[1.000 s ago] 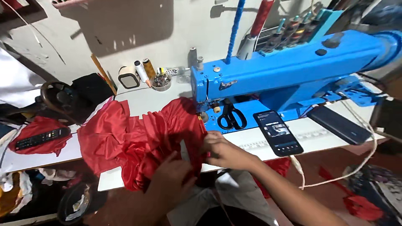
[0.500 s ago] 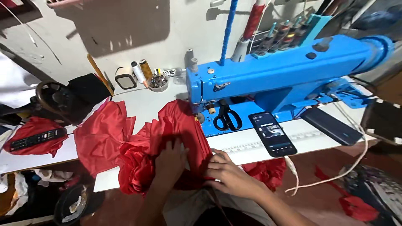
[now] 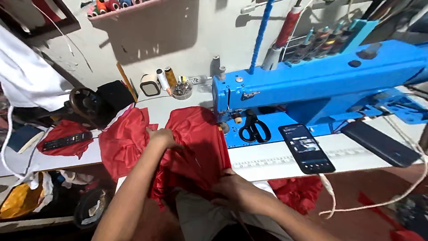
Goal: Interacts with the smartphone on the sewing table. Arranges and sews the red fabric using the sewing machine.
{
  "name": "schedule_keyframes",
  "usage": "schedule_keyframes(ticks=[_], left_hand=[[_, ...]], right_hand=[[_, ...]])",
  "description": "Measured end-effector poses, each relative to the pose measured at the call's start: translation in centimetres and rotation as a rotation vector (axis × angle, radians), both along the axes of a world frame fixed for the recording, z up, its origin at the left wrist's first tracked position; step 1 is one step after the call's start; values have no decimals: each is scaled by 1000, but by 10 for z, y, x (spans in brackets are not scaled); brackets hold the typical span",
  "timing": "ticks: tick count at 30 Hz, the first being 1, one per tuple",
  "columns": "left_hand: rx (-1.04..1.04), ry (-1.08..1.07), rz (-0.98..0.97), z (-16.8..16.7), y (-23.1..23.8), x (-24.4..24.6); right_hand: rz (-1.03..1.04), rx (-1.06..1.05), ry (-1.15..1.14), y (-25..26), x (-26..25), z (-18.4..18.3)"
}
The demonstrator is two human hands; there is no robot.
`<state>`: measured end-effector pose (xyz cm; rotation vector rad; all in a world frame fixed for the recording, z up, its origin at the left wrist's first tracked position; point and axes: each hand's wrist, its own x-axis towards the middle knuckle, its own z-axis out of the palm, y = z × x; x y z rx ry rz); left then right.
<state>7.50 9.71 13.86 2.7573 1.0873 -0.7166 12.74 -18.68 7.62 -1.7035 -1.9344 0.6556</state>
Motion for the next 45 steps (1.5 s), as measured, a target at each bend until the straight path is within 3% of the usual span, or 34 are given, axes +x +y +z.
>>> schedule_keyframes(ticks=[2, 6, 8, 12, 15, 18, 22, 25, 29, 31, 33, 36, 39, 41, 43, 45], left_hand=[[70, 16, -14, -3, -7, 7], [227, -35, -72, 17, 4, 18], [302, -129, -14, 42, 16, 15], [561, -568, 36, 93, 63, 3], [497, -591, 113, 104, 47, 2], [172, -536, -31, 61, -26, -15], [-273, -204, -88, -27, -95, -38], [-144, -251, -50, -65, -84, -42], [-90, -290, -32, -77, -18, -43], [-69, -356, -122, -83, 6, -50], [-36, -347, -186, -81, 17, -54], [73, -250, -122, -45, -18, -45], [201, -529, -108, -31, -93, -32], [18, -667, -178, -44, -127, -16], [-194, -788, -250, -79, -142, 1], [-180, -835, -224, -107, -152, 6]], right_hand=[[147, -64, -8, 14, -22, 14], [408, 265, 252, 14, -30, 28], [416, 233, 343, -6, -16, 36], [319, 80, 362, -42, -11, 36], [255, 118, 341, -46, -23, 23], [223, 260, 363, -47, -26, 3], [212, 306, 414, -50, -21, 1], [244, 315, 497, -56, -16, 16], [196, 366, 435, -73, 3, 36], [183, 212, 337, -81, 1, 25], [136, 71, 255, -84, -15, -10], [-44, 199, 46, -87, -37, -69], [-230, 323, -6, -91, -42, -77], [-363, 418, 46, -94, -43, -76], [-516, 476, 248, -100, -44, -80], [-626, 487, 554, -108, -43, -85]])
